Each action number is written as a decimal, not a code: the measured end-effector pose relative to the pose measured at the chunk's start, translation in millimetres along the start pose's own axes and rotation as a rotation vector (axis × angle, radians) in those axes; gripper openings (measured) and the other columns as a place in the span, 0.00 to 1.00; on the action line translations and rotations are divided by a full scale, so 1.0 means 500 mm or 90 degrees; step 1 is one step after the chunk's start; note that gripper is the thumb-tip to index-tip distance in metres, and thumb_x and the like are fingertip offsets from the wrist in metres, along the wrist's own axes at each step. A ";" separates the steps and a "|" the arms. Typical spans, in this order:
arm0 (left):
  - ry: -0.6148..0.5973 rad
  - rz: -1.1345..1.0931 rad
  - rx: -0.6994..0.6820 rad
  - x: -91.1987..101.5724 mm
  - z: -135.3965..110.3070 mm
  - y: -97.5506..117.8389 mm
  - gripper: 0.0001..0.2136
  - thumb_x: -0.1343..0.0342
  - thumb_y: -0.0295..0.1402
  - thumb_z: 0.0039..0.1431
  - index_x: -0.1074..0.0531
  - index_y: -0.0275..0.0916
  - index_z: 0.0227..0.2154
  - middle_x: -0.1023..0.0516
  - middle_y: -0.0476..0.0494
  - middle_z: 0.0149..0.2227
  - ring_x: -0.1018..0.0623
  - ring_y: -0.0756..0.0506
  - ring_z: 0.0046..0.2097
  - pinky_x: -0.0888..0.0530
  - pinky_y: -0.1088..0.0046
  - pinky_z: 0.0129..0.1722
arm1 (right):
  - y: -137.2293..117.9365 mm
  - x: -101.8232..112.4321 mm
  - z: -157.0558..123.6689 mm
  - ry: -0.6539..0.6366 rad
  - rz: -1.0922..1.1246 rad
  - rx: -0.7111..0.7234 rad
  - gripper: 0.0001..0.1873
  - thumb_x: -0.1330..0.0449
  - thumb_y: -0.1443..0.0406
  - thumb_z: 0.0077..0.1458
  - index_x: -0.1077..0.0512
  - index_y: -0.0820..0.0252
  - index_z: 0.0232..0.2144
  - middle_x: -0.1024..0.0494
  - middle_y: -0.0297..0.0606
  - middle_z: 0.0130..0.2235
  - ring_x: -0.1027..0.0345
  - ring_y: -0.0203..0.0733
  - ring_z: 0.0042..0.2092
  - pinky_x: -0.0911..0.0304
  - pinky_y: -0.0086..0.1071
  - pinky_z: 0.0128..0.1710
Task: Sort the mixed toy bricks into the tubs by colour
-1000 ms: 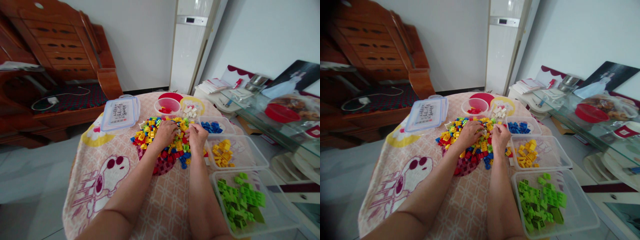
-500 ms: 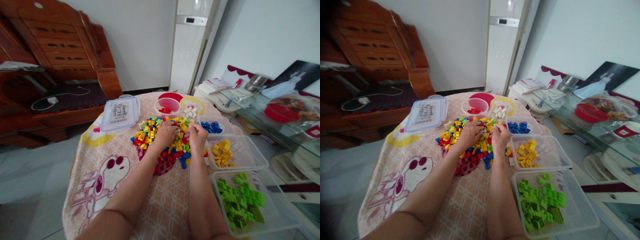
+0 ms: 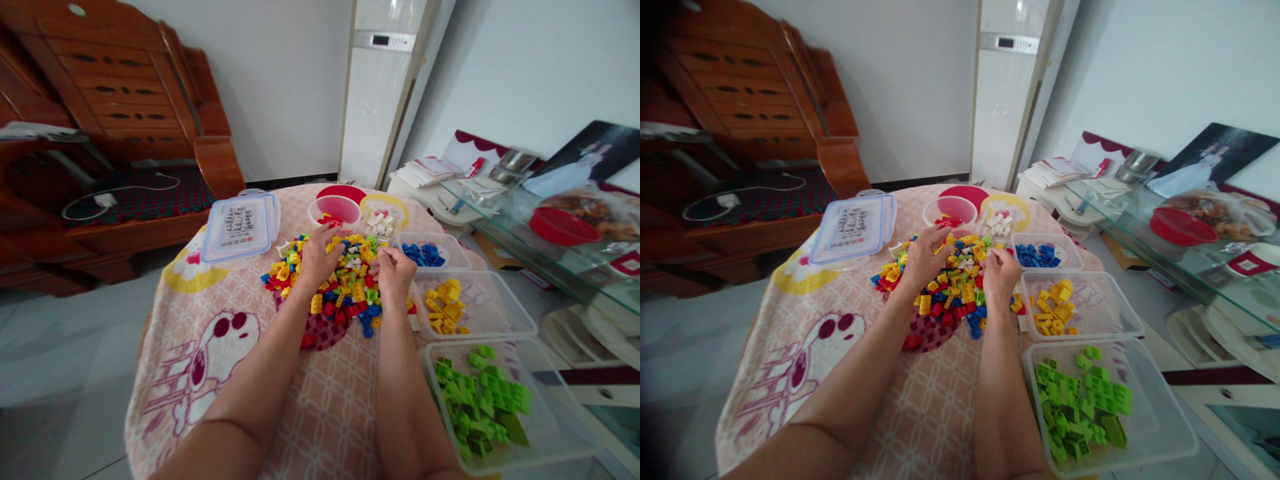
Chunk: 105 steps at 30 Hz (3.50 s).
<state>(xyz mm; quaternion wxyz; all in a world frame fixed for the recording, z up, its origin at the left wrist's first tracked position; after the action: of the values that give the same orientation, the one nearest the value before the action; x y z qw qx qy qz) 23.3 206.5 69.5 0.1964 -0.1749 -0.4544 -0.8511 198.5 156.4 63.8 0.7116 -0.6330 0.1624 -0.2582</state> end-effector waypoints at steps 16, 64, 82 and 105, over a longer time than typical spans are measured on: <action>0.046 -0.246 0.087 0.026 0.012 -0.033 0.17 0.42 0.33 0.52 0.19 0.36 0.45 0.22 0.33 0.57 0.24 0.36 0.61 0.27 0.56 0.61 | -0.023 0.042 0.010 -0.096 -0.254 0.017 0.17 0.43 0.60 0.56 0.18 0.63 0.38 0.21 0.38 0.24 0.27 0.41 0.24 0.34 0.29 0.25; 0.075 -0.282 0.193 0.054 0.010 -0.029 0.13 0.39 0.38 0.51 0.18 0.36 0.36 0.17 0.45 0.30 0.17 0.44 0.35 0.20 0.70 0.39 | -0.010 0.008 -0.007 -0.275 -0.212 0.026 0.18 0.44 0.61 0.56 0.19 0.62 0.41 0.28 0.29 0.17 0.34 0.36 0.19 0.36 0.27 0.25; 0.078 -0.288 0.190 0.056 0.010 -0.035 0.13 0.39 0.38 0.51 0.18 0.36 0.37 0.17 0.44 0.31 0.17 0.45 0.34 0.20 0.70 0.39 | -0.031 0.028 -0.005 -0.241 -0.326 0.095 0.10 0.41 0.64 0.54 0.19 0.58 0.31 0.25 0.32 0.20 0.30 0.39 0.25 0.36 0.29 0.29; 0.070 -0.288 0.193 0.057 0.008 -0.030 0.12 0.41 0.36 0.51 0.18 0.35 0.35 0.17 0.44 0.31 0.18 0.46 0.34 0.20 0.71 0.39 | -0.021 0.000 -0.015 -0.266 -0.268 0.045 0.19 0.41 0.61 0.55 0.19 0.62 0.45 0.23 0.32 0.22 0.30 0.38 0.23 0.33 0.29 0.28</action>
<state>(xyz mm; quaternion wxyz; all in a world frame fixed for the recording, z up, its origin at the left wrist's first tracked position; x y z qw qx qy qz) -7.9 212.3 74.6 0.0495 0.0086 -0.5928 -0.8038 192.4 149.6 73.3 0.6820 -0.6670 -0.1312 -0.2698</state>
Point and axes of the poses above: each hand's wrist, its own z-axis towards the middle knuckle, its own x-axis out of the back of the hand, y = z × x, the point moved 2 cm from there along z, towards the middle knuckle
